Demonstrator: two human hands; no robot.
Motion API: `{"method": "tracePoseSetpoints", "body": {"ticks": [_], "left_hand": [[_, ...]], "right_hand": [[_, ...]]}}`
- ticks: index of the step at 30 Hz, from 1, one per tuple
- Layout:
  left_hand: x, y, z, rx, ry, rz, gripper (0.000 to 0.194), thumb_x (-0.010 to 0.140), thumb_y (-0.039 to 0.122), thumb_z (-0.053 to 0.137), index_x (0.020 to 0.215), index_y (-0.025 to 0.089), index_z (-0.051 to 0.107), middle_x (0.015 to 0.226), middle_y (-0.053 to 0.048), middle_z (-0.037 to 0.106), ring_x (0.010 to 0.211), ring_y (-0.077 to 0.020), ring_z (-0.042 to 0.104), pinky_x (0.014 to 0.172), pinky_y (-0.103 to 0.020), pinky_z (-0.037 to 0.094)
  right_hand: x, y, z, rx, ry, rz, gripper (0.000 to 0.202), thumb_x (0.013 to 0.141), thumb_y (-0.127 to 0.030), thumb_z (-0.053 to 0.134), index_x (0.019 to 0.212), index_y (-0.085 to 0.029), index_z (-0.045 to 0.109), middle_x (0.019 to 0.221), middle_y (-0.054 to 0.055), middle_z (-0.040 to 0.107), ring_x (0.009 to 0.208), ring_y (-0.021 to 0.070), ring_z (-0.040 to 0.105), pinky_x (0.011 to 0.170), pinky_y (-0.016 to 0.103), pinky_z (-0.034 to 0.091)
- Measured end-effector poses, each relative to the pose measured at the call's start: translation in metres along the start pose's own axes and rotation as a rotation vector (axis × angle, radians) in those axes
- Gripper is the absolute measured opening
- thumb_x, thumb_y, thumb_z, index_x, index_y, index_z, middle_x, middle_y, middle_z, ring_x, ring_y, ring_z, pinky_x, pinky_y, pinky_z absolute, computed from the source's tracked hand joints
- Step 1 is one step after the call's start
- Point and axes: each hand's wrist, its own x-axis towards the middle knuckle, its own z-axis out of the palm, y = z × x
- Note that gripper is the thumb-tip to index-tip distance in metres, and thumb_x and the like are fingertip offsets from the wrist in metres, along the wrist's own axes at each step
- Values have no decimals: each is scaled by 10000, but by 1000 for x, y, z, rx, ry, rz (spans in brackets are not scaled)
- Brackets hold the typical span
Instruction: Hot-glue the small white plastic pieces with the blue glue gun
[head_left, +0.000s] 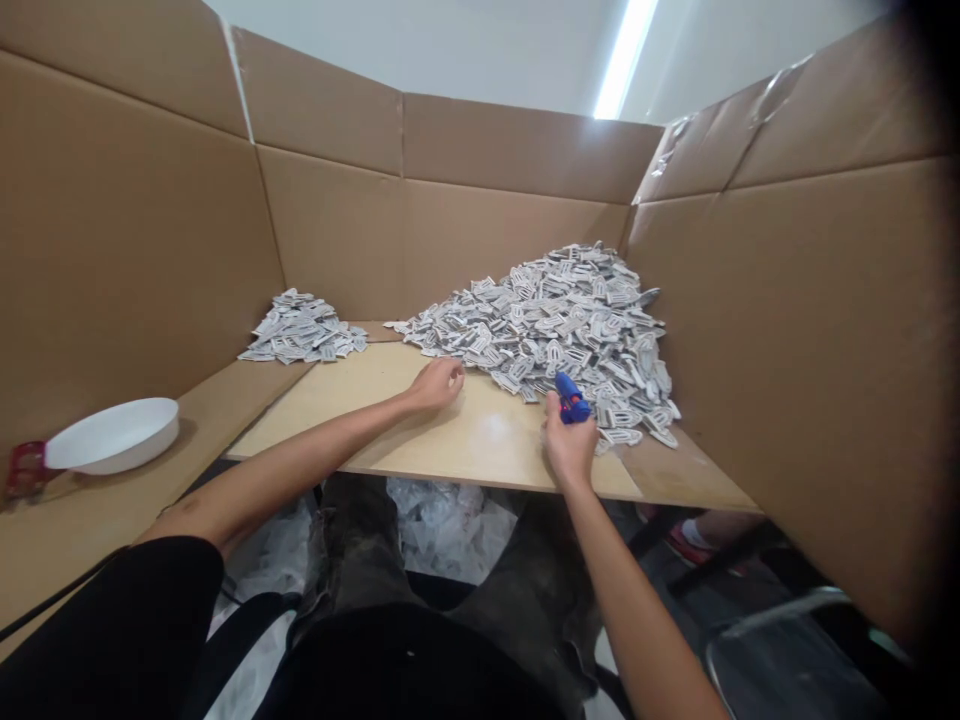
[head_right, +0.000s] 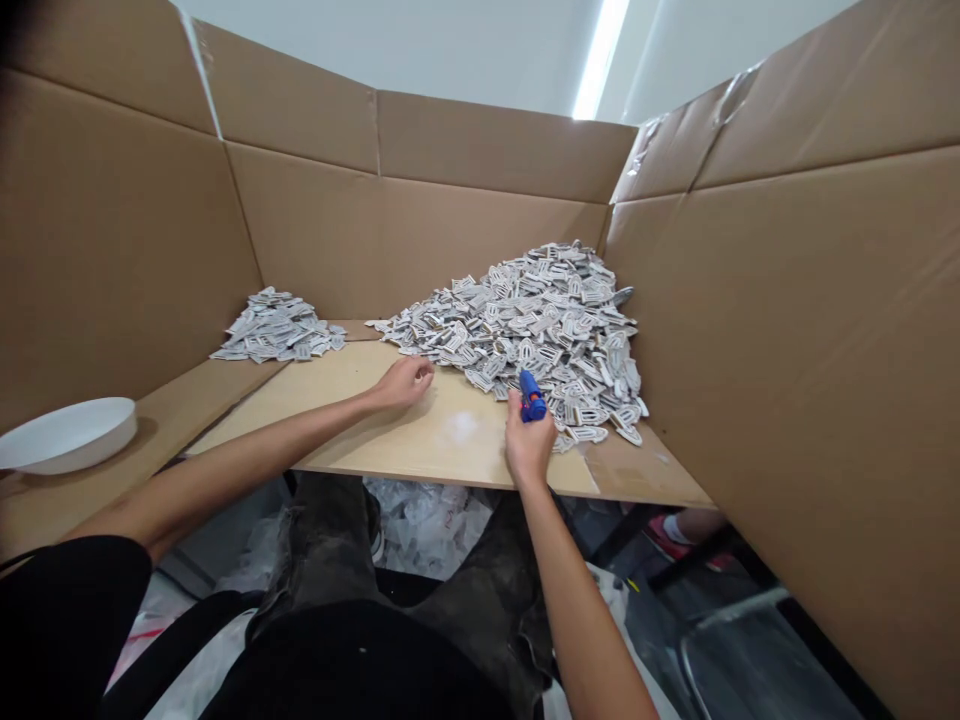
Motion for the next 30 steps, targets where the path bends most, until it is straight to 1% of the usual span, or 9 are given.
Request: {"method": "tracePoseSetpoints", "body": {"ticks": [5,8,12,15,18,22,25,27,30], "left_hand": [[7,43,43,-35,-81,-2,243,964,272,535,1054,151,727,1084,-146,734,1084,-298,652,1024,-429,516],[9,59,61,-1,-142,-63,391,974,329,552,1269,117,697,1213,-187,706,1204,-339,625,1088,-468,500],[14,66,72,100,-175,-19,525,989,334,525,1499,223,578,1582,-181,506,1505,-398,406,1190,-580,411],[21,64,73,83,-210,-5,396,1009,312,479,1360,212,632,1562,-176,530,1511,-393,396,1168,-608,418],[26,57,74,22,-134,-38,260,1015,340,499,1136,176,659,1277,-196,666,1271,-367,578,1093,-543,471],[27,45,73,-49,-29,-123,193,959,349,623,842,195,622,999,-148,676,1036,-315,634,999,-440,501],[25,37,70,-85,25,-249,175,865,329,739,851,197,624,983,-122,693,1061,-307,633,986,-406,495],[24,34,67,-78,61,-327,236,816,346,790,907,187,641,1030,-128,709,1143,-323,621,1031,-410,470],[23,33,63,-55,41,-379,250,791,356,808,827,186,628,989,-135,710,1193,-346,605,1053,-415,449]], "right_hand": [[2,0,1,-40,38,-13,222,780,-433,682,836,-226,623,781,58,701,753,254,646,795,372,490],[2,-1,0,-76,31,1,140,730,-324,636,833,-247,578,733,20,665,704,239,613,767,359,483],[2,-2,-2,-86,-24,12,201,666,-231,584,866,-251,576,800,21,691,752,245,639,801,357,492],[3,0,-2,-97,-117,-3,272,634,-198,574,900,-251,578,895,35,720,836,256,663,869,371,502],[3,4,0,-170,-254,-93,261,662,-245,651,911,-253,576,980,57,709,936,273,648,943,406,501],[2,6,2,-293,-402,-237,403,678,-409,827,950,-254,575,1001,62,638,1067,304,591,992,438,497],[1,7,3,-344,-493,-295,428,700,-418,865,961,-251,570,1012,63,621,1106,302,578,994,425,494],[2,8,3,-371,-534,-308,359,744,-378,841,953,-247,581,1006,69,630,1089,298,585,977,415,492],[3,11,5,-386,-546,-311,257,791,-323,780,958,-237,605,966,74,653,1015,293,605,932,405,490]]}}
